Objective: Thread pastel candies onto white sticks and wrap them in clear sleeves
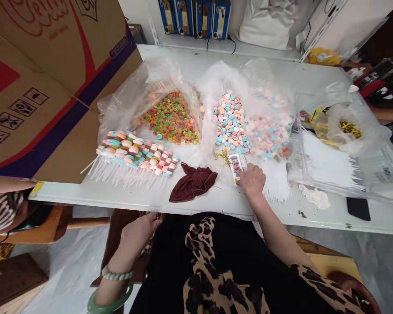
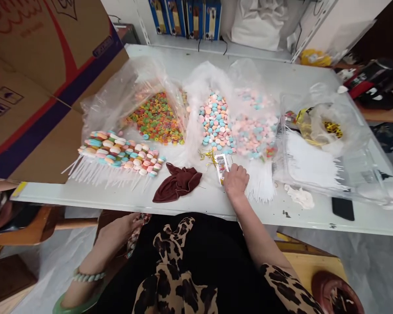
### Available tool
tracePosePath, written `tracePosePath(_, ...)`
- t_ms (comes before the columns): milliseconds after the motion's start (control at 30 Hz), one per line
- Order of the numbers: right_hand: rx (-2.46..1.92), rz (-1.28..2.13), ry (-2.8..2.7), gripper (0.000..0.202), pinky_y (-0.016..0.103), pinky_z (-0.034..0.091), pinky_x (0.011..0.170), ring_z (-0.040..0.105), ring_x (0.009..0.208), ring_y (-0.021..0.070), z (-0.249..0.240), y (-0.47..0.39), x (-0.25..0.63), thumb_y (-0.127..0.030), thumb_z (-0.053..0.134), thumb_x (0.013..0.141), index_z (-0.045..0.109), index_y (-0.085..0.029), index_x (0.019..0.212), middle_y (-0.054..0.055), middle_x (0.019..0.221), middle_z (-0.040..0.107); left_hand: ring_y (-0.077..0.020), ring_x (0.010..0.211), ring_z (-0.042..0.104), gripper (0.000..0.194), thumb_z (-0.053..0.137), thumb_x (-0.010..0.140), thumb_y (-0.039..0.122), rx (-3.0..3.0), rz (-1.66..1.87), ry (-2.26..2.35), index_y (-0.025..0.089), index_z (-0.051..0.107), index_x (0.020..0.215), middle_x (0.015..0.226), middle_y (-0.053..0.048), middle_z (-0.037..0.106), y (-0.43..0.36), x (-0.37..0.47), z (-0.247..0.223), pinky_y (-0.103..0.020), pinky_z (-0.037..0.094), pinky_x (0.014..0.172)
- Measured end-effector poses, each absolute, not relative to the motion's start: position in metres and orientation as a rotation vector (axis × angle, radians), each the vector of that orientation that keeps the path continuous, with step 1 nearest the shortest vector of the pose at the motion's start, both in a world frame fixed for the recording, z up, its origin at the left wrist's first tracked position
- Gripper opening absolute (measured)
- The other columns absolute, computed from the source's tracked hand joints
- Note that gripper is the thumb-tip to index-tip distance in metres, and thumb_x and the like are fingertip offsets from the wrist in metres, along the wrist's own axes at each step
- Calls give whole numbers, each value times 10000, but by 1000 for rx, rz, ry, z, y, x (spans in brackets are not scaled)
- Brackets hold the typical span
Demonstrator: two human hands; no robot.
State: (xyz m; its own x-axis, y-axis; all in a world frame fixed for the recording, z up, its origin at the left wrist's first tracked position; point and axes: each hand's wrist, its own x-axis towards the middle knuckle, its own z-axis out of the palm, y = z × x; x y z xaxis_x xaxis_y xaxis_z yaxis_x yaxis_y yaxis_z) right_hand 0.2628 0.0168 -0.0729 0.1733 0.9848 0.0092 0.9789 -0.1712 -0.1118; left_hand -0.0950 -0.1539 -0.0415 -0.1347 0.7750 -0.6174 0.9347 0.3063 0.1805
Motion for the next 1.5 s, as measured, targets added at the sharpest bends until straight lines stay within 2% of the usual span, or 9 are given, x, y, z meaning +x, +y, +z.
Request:
tracePosePath(233, -2406, 567, -1674, 204, 313, 331, 678, 568, 805, 218, -87, 29, 280, -262, 477, 856, 650, -198, 943, 76, 868, 670, -263, 1008, 653, 277, 497, 878, 383, 1608, 148, 1734, 268, 713, 1006, 1082, -65, 734, -86, -22, -22, -332, 436, 830)
tracePosePath(400, -2385, 560, -1596, 281, 305, 301, 637, 556, 725, 195, -83, 27, 284, -217, 387, 894, 663, -196, 939, 63, 758, 643, -207, 850, 642, 206, 610, 801, 350, 1468, 533, 1411, 232, 750, 895, 906, -29, 737, -54, 13, -32, -280, 458, 783)
tracePosePath(600, -1893, 536, -1223, 149, 302, 406, 763, 565, 843, 193, -74, 8, 290, -317, 489, 813, 568, -207, 751, 50, 871, 651, -142, 670, 569, 180, 669, 769, 330, 1227, 622, 1216, 182, 745, 838, 715, -19, 661, -39, 44, -38, -243, 439, 665)
tracePosePath(767, -1377, 1199, -1028, 175, 262, 403, 605, 503, 628, 148, -54, -12, 260, -387, 578, 776, 533, -225, 727, -15, 678, 605, -150, 754, 634, 415, 790, 686, 405, 778, 729, 1090, 151, 708, 1004, 961, -89, 689, -26, 68, -28, -250, 466, 653)
tracePosePath(867, -1210, 1537, -1098, 198, 252, 372, 568, 477, 589, 133, -46, -17, 235, -389, 638, 748, 553, -218, 692, -25, 627, 584, -143, 733, 633, 413, 820, 652, 436, 617, 803, 1011, 133, 707, 908, 851, -71, 683, -19, 70, -29, -250, 476, 660)
tracePosePath(1100, -1145, 1744, -1045, 240, 223, 313, 537, 433, 554, 89, -46, -6, 192, -317, 762, 607, 579, -197, 705, -59, 615, 561, -99, 597, 586, 328, 878, 540, 307, 363, 1166, 1136, 108, 673, 702, 665, -24, 664, -19, 54, -43, -221, 464, 600)
tracePosePath(1233, -1201, 1745, -1008, 273, 230, 283, 506, 401, 511, 89, -49, -3, 170, -394, 741, 634, 558, -193, 610, -60, 526, 513, -64, 526, 539, 319, 870, 541, 267, 242, 1312, 1163, 121, 650, 719, 615, 16, 634, -19, 47, -46, -184, 413, 513)
tracePosePath(1367, -1236, 1782, -1090, 348, 236, 268, 492, 367, 498, 88, -53, 1, 164, -467, 759, 622, 554, -189, 579, -57, 501, 485, -94, 557, 592, 329, 825, 637, 360, 199, 1257, 1102, 141, 647, 805, 688, 4, 664, -19, 30, -43, -221, 484, 539)
tracePosePath(1500, -1215, 1884, -1065, 355, 242, 273, 494, 385, 501, 90, -53, 4, 164, -492, 746, 650, 578, -181, 618, -42, 538, 510, -109, 536, 601, 281, 828, 621, 287, 250, 1165, 1113, 117, 647, 754, 654, -23, 664, -18, 15, -42, -238, 499, 539)
